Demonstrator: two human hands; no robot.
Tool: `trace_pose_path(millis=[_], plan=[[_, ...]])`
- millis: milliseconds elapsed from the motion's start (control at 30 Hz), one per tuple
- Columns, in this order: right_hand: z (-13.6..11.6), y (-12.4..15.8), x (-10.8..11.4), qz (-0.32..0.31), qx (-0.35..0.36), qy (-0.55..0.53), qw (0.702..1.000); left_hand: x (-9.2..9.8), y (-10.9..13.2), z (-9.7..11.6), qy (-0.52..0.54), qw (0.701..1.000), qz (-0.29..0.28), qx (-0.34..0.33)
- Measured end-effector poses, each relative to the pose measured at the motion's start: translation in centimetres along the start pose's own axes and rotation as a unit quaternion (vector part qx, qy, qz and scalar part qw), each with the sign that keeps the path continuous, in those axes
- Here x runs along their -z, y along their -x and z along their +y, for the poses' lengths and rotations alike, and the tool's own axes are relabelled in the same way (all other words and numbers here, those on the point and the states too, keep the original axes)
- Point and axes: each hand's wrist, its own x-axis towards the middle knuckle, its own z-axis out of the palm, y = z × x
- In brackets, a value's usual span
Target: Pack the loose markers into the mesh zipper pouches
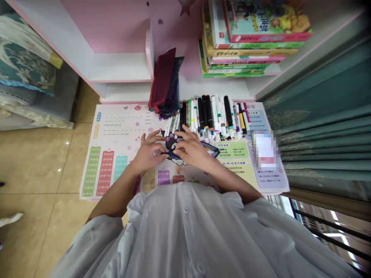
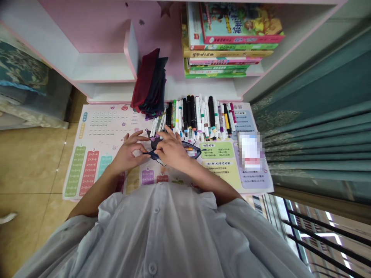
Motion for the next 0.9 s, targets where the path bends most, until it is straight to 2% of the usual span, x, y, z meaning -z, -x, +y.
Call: trace_pose_path(millis=[900], plan=[[0.86, 0.68, 0.59, -0.006, -0.018, 0.003, 1.000, 0.45, -0.24, 0.54, -0.003, 0.999, -0.026, 0.019]])
